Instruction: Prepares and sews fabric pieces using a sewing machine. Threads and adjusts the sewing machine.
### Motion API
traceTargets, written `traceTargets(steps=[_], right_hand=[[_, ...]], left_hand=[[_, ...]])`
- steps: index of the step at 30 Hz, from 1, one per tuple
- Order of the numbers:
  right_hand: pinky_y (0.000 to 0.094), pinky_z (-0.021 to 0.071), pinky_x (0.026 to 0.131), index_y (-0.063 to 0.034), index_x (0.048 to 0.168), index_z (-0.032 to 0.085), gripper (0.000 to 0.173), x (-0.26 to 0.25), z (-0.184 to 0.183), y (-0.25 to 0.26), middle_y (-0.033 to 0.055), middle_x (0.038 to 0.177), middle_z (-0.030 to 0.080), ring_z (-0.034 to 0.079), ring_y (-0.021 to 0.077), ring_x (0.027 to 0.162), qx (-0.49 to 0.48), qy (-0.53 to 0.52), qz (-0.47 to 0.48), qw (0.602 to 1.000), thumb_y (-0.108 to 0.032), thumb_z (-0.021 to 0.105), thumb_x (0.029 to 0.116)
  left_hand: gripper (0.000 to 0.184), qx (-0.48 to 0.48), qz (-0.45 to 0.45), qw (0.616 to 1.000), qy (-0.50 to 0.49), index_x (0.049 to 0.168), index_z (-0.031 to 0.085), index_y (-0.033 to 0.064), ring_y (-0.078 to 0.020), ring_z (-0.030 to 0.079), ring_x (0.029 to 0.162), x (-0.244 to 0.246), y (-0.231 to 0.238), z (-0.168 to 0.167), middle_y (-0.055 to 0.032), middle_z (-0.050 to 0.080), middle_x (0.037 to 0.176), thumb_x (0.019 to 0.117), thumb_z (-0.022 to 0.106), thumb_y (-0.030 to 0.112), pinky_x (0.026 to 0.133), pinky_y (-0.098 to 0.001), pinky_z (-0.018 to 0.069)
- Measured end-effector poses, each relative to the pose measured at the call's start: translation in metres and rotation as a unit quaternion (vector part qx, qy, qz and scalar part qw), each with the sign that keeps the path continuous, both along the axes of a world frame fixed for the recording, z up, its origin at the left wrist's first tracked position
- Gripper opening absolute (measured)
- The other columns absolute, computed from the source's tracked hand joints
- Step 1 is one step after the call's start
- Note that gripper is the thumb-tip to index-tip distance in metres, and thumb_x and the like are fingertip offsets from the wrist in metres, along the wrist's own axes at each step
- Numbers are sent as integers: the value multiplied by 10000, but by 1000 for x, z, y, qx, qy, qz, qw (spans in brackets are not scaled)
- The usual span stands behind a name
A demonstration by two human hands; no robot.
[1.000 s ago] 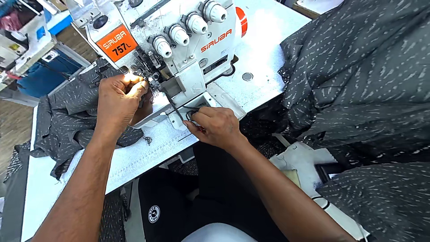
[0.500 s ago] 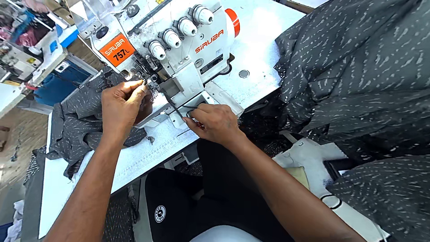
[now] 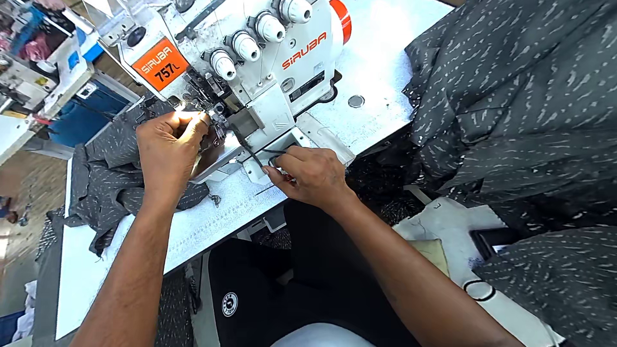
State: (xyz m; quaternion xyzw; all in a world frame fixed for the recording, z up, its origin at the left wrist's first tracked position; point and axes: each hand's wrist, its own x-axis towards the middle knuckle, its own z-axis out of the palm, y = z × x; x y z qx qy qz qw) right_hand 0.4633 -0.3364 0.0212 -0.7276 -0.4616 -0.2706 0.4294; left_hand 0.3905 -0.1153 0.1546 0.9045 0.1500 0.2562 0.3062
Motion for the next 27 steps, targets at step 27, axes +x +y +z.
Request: traceTargets(steps=[27], right_hand=[[332, 385, 447, -92, 715, 645, 344, -1, 1, -1, 39, 632, 561, 562, 182, 541, 7, 0, 1, 1000, -304, 622, 985]], left_hand=[[167, 46, -83, 995, 15, 1103, 744, 82, -8, 645, 779, -4, 17, 3, 18, 705, 963, 999, 683, 197, 706, -175, 543]])
